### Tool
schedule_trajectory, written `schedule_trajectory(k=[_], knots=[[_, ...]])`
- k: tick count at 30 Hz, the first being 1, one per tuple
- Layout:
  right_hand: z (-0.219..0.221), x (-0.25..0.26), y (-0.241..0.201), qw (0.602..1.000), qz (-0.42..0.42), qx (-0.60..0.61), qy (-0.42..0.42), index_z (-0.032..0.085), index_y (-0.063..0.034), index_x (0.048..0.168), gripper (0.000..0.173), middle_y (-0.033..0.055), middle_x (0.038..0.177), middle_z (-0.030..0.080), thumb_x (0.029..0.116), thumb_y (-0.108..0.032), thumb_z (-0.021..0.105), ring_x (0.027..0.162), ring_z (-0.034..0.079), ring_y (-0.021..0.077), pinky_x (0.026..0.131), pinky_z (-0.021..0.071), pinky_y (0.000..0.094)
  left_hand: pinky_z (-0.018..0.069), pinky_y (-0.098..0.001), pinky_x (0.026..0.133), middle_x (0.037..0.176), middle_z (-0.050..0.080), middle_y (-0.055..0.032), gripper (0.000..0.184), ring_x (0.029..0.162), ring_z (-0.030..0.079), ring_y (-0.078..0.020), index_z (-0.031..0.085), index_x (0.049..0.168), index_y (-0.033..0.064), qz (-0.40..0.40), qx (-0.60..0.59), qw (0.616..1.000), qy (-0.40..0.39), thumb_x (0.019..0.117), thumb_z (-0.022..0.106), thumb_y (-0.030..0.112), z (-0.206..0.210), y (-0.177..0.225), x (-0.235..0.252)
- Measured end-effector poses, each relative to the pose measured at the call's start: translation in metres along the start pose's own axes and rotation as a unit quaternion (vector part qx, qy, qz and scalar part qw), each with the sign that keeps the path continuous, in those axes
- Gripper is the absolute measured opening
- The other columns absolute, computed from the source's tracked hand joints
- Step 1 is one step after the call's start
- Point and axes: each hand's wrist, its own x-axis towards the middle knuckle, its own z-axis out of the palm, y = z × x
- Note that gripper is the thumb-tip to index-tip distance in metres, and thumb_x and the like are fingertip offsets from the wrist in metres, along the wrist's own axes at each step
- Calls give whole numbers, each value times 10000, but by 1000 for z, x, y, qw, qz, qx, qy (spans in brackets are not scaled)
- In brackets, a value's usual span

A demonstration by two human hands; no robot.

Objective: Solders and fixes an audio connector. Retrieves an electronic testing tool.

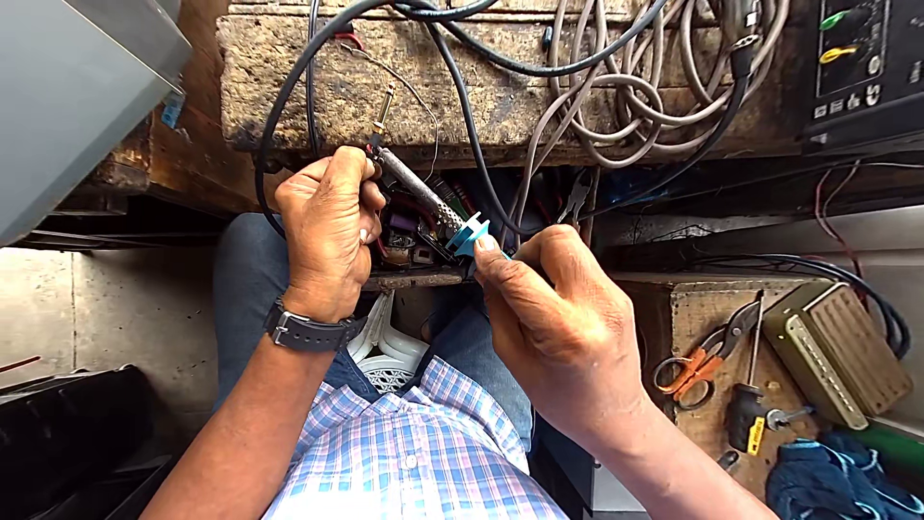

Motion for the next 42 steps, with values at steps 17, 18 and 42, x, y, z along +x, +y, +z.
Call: schedule_trajectory(k=[17,18,42], knots=[[9,-7,4,999,-9,-4,44,754,-71,1231,279,102,929,596,970,-113,665,841,577,218,638,463,298,308,-179,333,574,581,-20,258,363,381,-48,627,786,58,13,16,1000,21,1019,519,86,5,0,-2],[9,-7,5,999,-8,-4,47,755,-72,1229,278,101,930,599,967,-114,669,843,579,217,639,464,295,306,-178,335,570,580,-18,261,363,381,-49,627,784,58,13,17,1000,22,1019,518,85,5,0,-2],[23,-126,5,927,224,295,53,736,11,1086,254,74,916,671,932,-191,747,888,644,35,798,534,130,320,-141,347,632,536,16,229,387,355,-22,667,878,94,12,49,999,-6,1036,517,163,-1,1,-9]])
